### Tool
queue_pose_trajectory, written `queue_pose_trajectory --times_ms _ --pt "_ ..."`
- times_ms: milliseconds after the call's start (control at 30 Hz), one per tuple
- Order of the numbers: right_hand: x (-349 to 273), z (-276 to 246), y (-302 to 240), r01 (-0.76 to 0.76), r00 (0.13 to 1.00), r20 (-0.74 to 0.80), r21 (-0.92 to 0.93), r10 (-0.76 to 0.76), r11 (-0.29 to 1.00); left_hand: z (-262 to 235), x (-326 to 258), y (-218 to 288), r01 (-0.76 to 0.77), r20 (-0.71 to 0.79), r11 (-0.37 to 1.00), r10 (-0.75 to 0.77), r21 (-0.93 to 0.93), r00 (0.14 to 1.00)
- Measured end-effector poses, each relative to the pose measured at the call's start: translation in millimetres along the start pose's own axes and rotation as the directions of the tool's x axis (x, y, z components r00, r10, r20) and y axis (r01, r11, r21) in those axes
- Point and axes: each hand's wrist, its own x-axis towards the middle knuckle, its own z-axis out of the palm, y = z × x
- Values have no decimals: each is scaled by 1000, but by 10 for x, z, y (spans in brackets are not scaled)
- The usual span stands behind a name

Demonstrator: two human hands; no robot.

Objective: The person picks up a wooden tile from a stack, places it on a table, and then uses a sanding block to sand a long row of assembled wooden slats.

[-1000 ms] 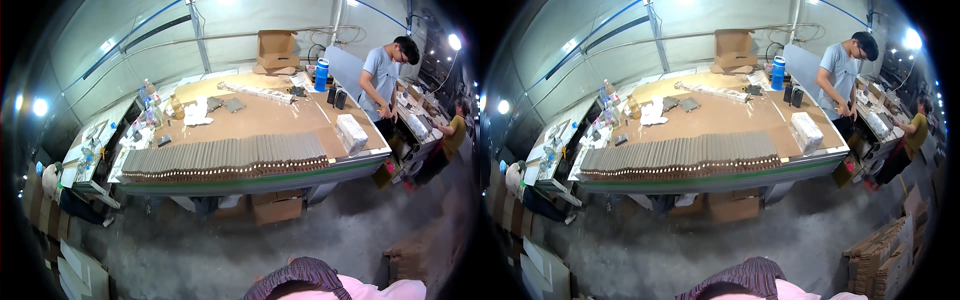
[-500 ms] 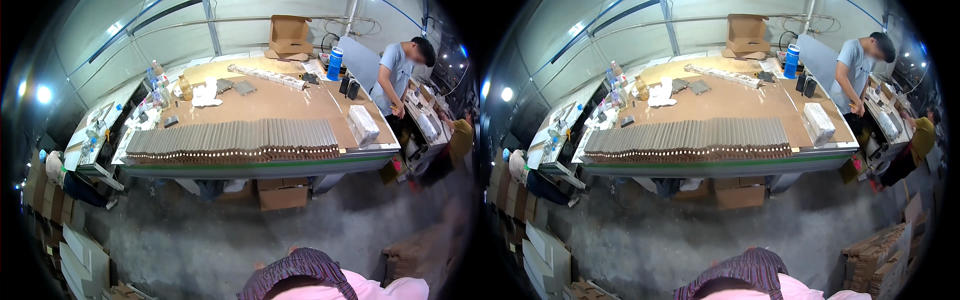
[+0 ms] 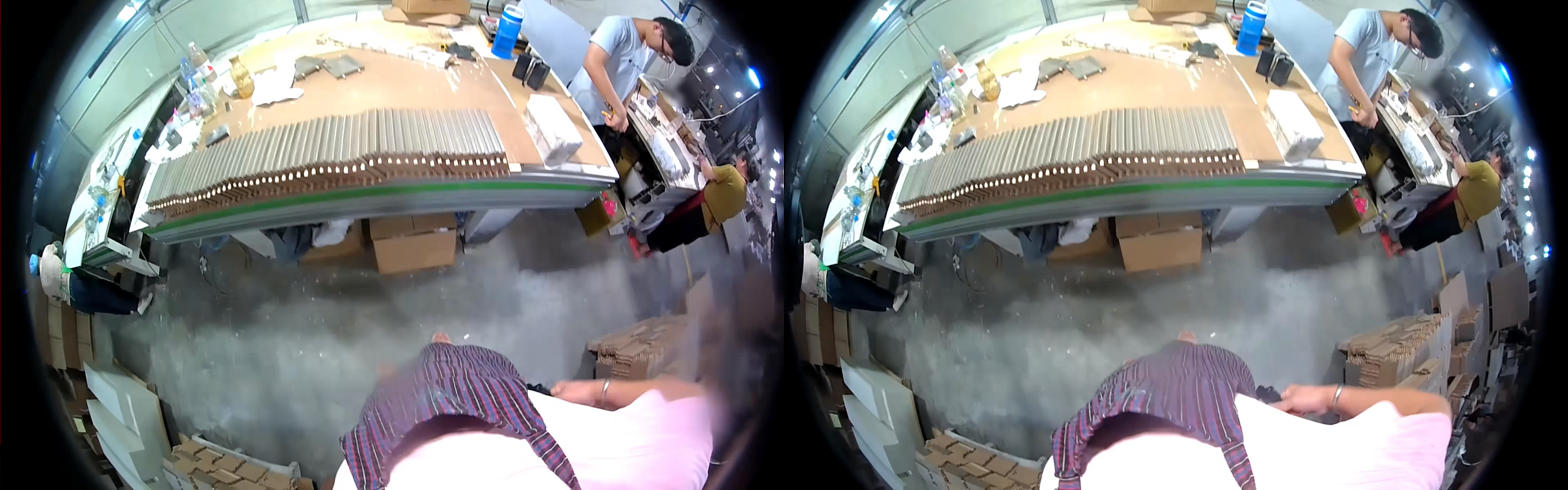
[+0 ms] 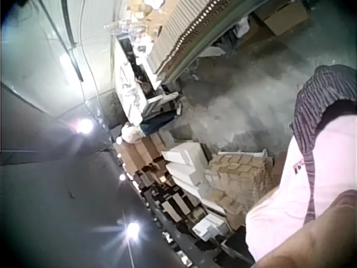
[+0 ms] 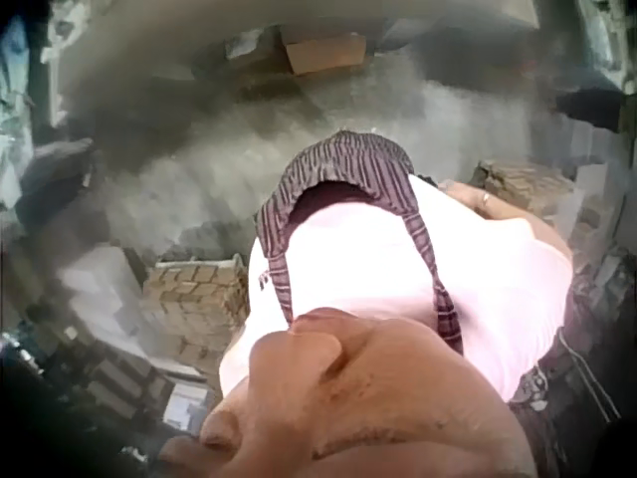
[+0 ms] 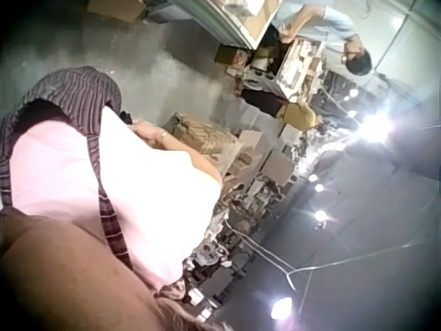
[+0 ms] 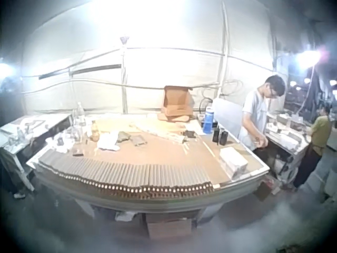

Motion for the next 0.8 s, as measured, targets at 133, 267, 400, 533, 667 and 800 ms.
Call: queue_pose_trajectory --times_ms 133,267,400,533,667,800 --pt "-654 -285 -745 -244 928 310 94 205 965 -240 -865 -353 240 209 971 -235 -2 949" --pt "-1084 -506 -1156 17 894 433 219 -113 976 -537 -1832 -483 541 395 833 -462 -114 794" --pt "-1148 -244 -1613 446 778 325 319 -538 837 -961 -2218 -319 550 262 711 -485 -438 835" --pt "-600 133 -1971 452 772 254 427 -583 784 -965 -1785 65 12 -317 763 -284 -647 905" --pt "-40 461 -2199 509 751 155 485 -642 712 -713 -1507 76 -346 -623 599 -346 -723 702" --pt "313 645 -2258 542 770 59 463 -635 701 -543 -1061 -73 -632 -710 331 -408 -700 573"
